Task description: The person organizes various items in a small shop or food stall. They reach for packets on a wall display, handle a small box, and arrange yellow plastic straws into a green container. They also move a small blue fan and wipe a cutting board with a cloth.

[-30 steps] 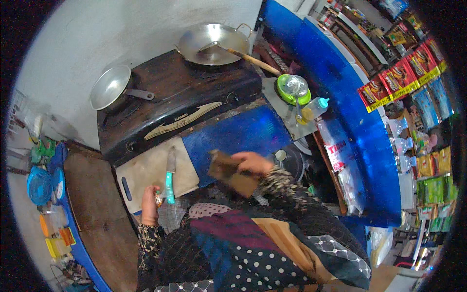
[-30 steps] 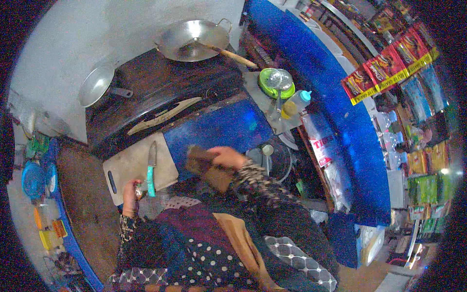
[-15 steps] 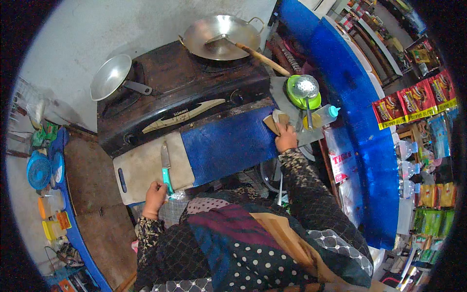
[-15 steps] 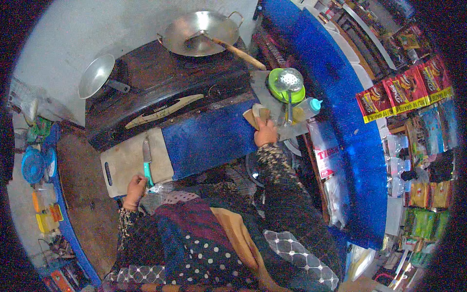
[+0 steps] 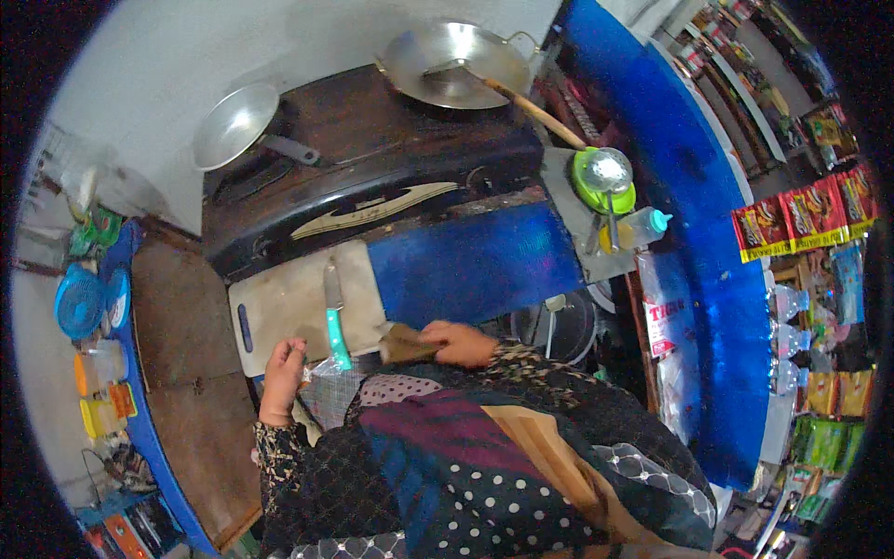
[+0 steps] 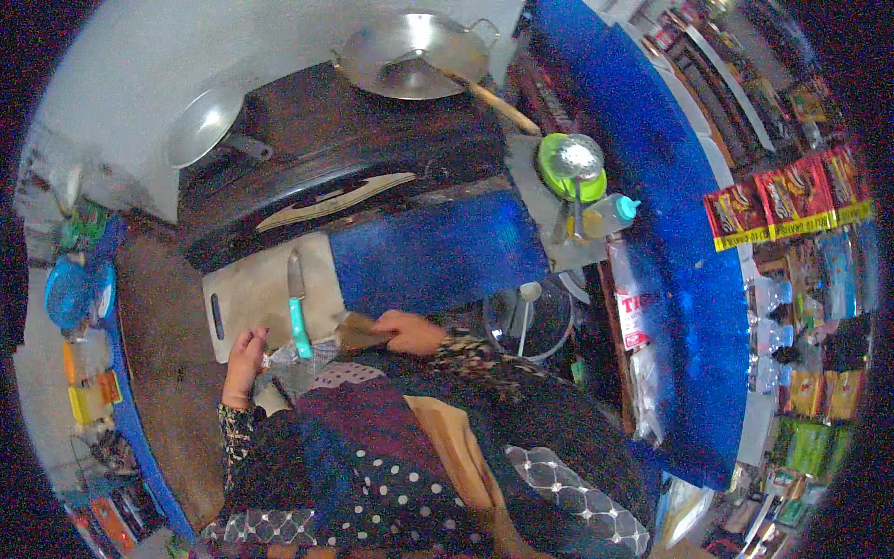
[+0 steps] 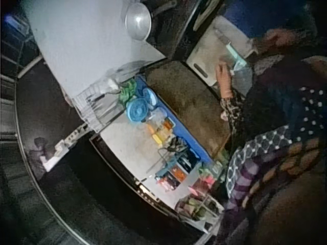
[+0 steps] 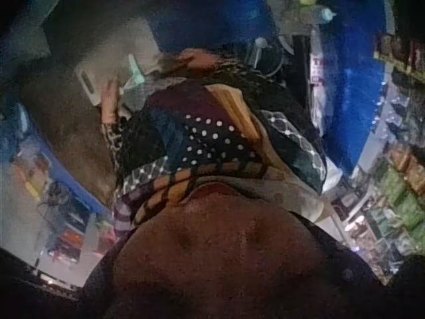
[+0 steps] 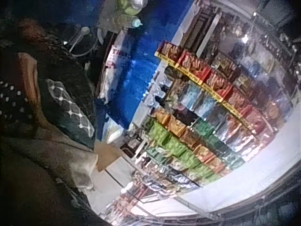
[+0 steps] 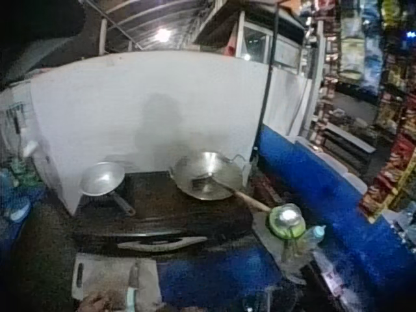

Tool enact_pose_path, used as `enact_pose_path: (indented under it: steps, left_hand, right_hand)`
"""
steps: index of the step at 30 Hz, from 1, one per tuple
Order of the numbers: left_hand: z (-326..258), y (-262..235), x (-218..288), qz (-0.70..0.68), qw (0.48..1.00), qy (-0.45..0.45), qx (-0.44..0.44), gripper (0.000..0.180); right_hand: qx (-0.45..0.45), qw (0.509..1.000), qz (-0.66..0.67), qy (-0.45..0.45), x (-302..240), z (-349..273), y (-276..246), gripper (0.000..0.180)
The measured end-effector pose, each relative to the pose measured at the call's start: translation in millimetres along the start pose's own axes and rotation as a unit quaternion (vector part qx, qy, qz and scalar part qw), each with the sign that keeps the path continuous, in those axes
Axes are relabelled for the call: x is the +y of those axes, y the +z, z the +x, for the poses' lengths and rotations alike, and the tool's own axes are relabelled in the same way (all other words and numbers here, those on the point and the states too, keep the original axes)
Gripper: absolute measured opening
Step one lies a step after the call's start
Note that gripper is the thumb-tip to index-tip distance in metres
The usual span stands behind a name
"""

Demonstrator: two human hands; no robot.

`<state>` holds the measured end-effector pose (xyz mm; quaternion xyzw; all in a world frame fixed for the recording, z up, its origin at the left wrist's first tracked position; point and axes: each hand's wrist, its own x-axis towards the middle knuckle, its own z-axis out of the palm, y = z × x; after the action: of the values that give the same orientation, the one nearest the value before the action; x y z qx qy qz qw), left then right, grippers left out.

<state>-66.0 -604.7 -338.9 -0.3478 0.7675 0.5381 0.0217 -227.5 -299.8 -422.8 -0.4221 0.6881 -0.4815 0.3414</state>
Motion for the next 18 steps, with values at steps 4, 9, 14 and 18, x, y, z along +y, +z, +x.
enact_pose_path:
  steps: [4,9,14,18]
  left_hand:
    - [-13.9,-12.7,-1.7,-0.088,0.996,-0.004,0.002,0.019]
    - [-25.9,-26.9,-14.9,-0.11,0.993,0.025,0.02,0.017]
    - [-31.8,-37.7,-15.4,-0.107,0.994,0.008,0.016,0.017]
    - [-34.7,-45.8,-19.3,-0.095,0.995,-0.005,0.004,0.017]
  right_hand:
    - [0.227,0.972,-0.015,0.054,-2.2,-34.4,-76.6,0.037]
    - [0.514,0.796,-0.198,0.249,31.1,-49.1,-123.5,0.035]
    - [0.426,0.828,-0.339,0.138,56.0,32.6,-45.3,0.049]
    - [0.264,0.905,-0.311,0.121,3.2,89.6,4.4,0.048]
